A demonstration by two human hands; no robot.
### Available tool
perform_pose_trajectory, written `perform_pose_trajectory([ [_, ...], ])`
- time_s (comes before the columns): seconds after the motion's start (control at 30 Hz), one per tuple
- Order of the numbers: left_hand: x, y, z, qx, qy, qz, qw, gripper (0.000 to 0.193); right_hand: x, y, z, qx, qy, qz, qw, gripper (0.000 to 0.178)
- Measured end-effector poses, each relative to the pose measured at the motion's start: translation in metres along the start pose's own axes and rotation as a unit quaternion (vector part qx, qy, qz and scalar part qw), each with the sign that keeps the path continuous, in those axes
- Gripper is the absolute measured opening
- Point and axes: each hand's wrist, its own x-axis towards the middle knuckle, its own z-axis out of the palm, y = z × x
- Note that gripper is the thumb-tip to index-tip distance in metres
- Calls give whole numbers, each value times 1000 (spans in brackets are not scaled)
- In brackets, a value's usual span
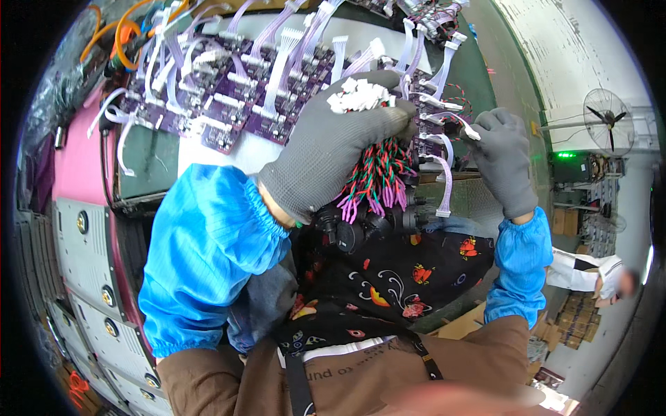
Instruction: The person connects wire harnesses to printed circuit boards by hand.
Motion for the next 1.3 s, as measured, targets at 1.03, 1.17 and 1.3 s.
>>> perform_pose_trajectory([
  [1.03, 0, -2, 2, 75, 1, 16, 997, 45, 15, 12, 20, 212, -167, 95, 958, 13],
  [1.17, -1, 0, 1, 98, -5, 14, 995, 45, 17, 21, 24, 292, -174, 93, 936, 11],
  [1.3, -1, 0, 4, 65, -10, -4, 998, 47, 29, 14, 20, 176, -216, 68, 958, 17],
])
